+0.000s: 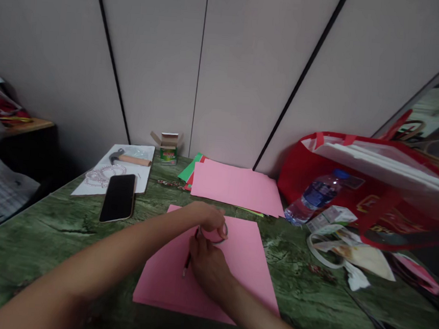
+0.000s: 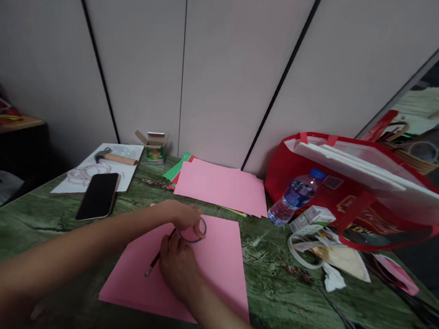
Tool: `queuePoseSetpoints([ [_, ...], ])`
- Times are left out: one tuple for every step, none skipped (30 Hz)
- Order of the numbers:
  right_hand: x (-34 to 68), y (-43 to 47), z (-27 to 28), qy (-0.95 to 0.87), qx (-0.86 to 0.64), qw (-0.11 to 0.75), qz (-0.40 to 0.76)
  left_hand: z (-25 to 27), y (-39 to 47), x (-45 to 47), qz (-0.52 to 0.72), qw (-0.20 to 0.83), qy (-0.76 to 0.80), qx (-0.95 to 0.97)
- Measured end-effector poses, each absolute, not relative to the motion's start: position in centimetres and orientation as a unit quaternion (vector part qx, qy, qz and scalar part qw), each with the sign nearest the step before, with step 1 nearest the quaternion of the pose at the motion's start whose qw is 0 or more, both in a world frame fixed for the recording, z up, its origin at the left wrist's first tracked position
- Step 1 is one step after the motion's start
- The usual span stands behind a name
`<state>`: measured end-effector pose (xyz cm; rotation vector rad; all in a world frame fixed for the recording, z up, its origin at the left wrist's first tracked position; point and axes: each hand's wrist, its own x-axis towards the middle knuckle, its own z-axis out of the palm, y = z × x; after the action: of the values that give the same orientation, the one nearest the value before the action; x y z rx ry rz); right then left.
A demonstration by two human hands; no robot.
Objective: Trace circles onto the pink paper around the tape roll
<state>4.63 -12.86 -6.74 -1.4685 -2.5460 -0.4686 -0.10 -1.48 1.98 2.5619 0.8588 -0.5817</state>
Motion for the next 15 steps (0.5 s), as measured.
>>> queuePoseSetpoints([
  [4.6,-13.0,-6.7,-0.853,-0.491,0.083,-0.155,2.0,-1.5,-0.1,-0.215,0.183,0.305,0.909],
  [4.7,-13.1,-6.7,-0.854,-0.490,0.084,-0.152,2.1,-1.6,-0.1,-0.227,0.175,0.304,0.908],
  [4.7,-13.2,-6.8,-0.855,-0.489,0.086,-0.150,2.3,-1.7,-0.1,-0.239,0.168,0.301,0.908],
  [4.8,-13.4,-6.8,-0.855,-0.489,0.088,-0.149,2.4,-1.7,-0.1,-0.244,0.163,0.299,0.908],
  [4.9,-13.6,-6.7,-0.855,-0.489,0.092,-0.148,2.5,-1.8,-0.1,-0.249,0.158,0.295,0.909],
  [5.0,-13.9,-6.7,-0.856,-0.488,0.094,-0.146,2.7,-1.9,-0.2,-0.252,0.155,0.289,0.910],
  [5.1,-14.1,-6.7,-0.857,-0.486,0.096,-0.143,2.8,-1.9,-0.2,-0.254,0.151,0.284,0.912],
  [5.3,-14.4,-6.7,-0.859,-0.484,0.095,-0.137,2.8,-2.0,-0.2,-0.253,0.148,0.280,0.914],
  [5.5,-14.7,-6.7,-0.862,-0.481,0.093,-0.130,2.8,-2.0,-0.2,-0.252,0.143,0.278,0.916],
  [5.7,-14.9,-6.7,-0.864,-0.479,0.090,-0.122,2.8,-2.0,-0.1,-0.249,0.140,0.277,0.917],
  [6.0,-15.2,-6.7,-0.866,-0.479,0.088,-0.115,2.8,-2.0,-0.1,-0.247,0.136,0.276,0.919],
  [6.3,-15.5,-6.8,-0.867,-0.479,0.087,-0.109,2.7,-2.0,-0.1,-0.246,0.134,0.274,0.920],
  [6.6,-15.7,-6.8,-0.867,-0.479,0.088,-0.104,2.6,-1.9,-0.1,-0.246,0.131,0.271,0.921],
  [7.0,-15.9,-7.0,-0.868,-0.478,0.090,-0.101,2.5,-1.9,-0.1,-0.247,0.128,0.268,0.922],
  [7.4,-16.1,-7.1,-0.869,-0.477,0.093,-0.099,2.4,-1.8,-0.1,-0.248,0.126,0.264,0.924],
])
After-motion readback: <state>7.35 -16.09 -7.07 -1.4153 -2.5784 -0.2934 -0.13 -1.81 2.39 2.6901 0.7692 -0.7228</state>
